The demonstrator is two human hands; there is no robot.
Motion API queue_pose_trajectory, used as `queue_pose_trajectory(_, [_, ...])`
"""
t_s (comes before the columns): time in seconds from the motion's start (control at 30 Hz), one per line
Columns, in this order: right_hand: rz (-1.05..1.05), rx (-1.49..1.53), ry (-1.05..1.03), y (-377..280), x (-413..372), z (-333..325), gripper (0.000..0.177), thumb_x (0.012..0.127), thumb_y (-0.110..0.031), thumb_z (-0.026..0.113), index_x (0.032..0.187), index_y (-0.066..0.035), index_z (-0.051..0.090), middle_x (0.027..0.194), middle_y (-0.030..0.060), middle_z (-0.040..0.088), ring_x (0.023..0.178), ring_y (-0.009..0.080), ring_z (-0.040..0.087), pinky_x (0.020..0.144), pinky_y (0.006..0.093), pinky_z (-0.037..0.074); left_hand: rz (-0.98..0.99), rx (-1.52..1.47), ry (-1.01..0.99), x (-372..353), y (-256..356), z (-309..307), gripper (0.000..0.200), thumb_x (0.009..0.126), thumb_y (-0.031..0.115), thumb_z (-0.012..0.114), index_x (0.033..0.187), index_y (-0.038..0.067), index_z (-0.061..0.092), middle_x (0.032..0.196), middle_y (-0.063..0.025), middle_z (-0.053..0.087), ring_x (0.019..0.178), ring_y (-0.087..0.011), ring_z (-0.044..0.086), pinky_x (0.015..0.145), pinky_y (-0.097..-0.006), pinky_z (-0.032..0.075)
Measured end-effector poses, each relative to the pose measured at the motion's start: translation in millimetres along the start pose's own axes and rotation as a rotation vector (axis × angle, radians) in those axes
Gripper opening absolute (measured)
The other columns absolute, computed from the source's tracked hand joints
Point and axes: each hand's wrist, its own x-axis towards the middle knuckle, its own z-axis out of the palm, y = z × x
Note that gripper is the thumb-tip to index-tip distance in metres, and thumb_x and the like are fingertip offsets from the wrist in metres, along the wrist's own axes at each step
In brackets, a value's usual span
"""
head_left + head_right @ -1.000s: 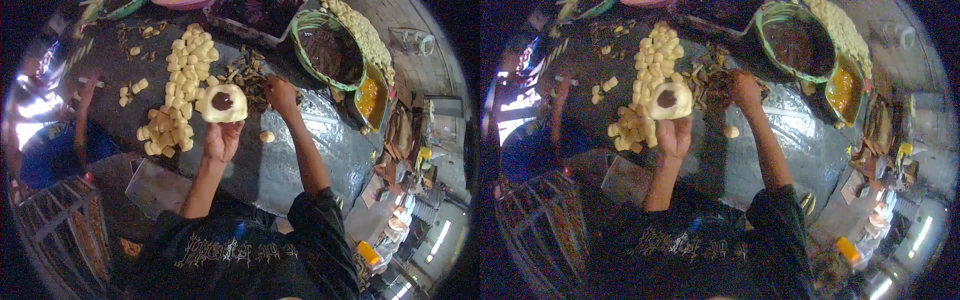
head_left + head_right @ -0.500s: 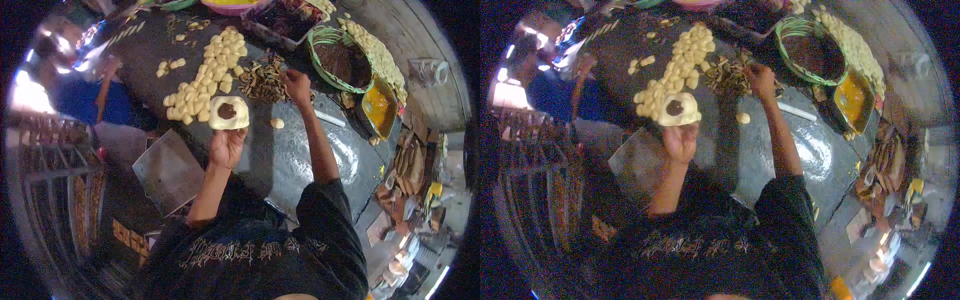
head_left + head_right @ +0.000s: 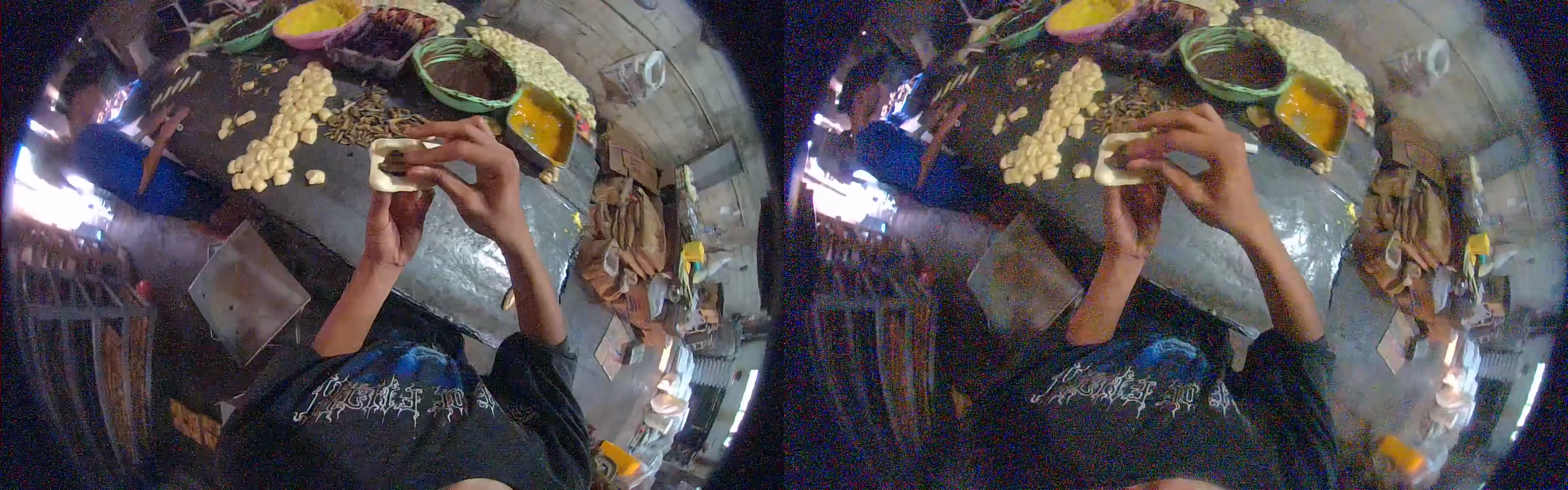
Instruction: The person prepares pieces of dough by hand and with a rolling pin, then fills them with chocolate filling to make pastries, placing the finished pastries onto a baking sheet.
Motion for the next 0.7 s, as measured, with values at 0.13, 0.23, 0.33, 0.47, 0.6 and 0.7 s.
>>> queue_pose_trajectory(0.13, [-0.035,-0.186,0.014,-19,-21,-25,0.031,0.076,-0.018,0.081,0.107,-0.012,0.079,0.126,0.0065,0.069,0.105,0.0263,0.06,0.091,0.0382,0.049,0.001,-0.015,-0.131,-11,-5,26,0.07,0.096,0.037,0.068,0.153,0.014,0.033,0.144,-0.008,0.049,0.13,-0.0216,0.054,0.109,-0.0388,0.047])
queue_pose_trajectory(0.23, [-0.155,-0.346,0.099,-48,-30,-32,0.046,0.067,-0.019,0.087,0.111,-0.013,0.078,0.122,0.0054,0.07,0.096,0.0226,0.059,0.082,0.0389,0.05,0.069,0.081,-0.174,-13,-16,31,0.073,0.095,0.033,0.07,0.153,0.013,0.03,0.143,-0.0102,0.049,0.13,-0.0237,0.054,0.11,-0.0399,0.048])
queue_pose_trajectory(0.33, [-0.384,-0.662,0.062,-37,-46,-31,0.047,0.066,-0.019,0.077,0.112,-0.012,0.076,0.122,0.0054,0.068,0.097,0.025,0.062,0.082,0.0379,0.05,-0.004,0.06,-0.132,-17,-23,34,0.074,0.094,0.029,0.071,0.152,0.012,0.03,0.141,-0.0106,0.049,0.129,-0.0247,0.054,0.107,-0.0395,0.051])
queue_pose_trajectory(0.47, [-0.409,-0.606,0.106,-38,-38,-36,0.047,0.064,-0.02,0.075,0.111,-0.013,0.077,0.111,0.0029,0.069,0.089,0.0232,0.06,0.075,0.0374,0.048,-0.121,-0.052,-0.219,-8,-17,38,0.071,0.09,0.02,0.07,0.149,0.01,0.031,0.139,-0.0121,0.05,0.127,-0.0259,0.055,0.105,-0.0402,0.052])
queue_pose_trajectory(0.6, [-0.119,-0.316,0.087,-33,-11,-41,0.035,0.059,-0.015,0.079,0.095,-0.014,0.077,0.102,0.0077,0.063,0.085,0.0274,0.059,0.074,0.0392,0.048,-0.158,-0.051,-0.405,15,6,53,0.067,0.085,0.015,0.072,0.142,0.009,0.036,0.136,-0.0122,0.052,0.121,-0.0252,0.059,0.1,-0.0384,0.054])
queue_pose_trajectory(0.7, [0.006,-0.253,0.151,-23,3,-29,0.026,0.066,-0.007,0.084,0.089,-0.005,0.073,0.103,0.0121,0.06,0.09,0.0238,0.059,0.078,0.0349,0.049,-0.079,0.205,-0.431,50,18,57,0.062,0.083,0.022,0.082,0.13,0.01,0.045,0.129,-0.0101,0.057,0.116,-0.0221,0.062,0.096,-0.0358,0.055])
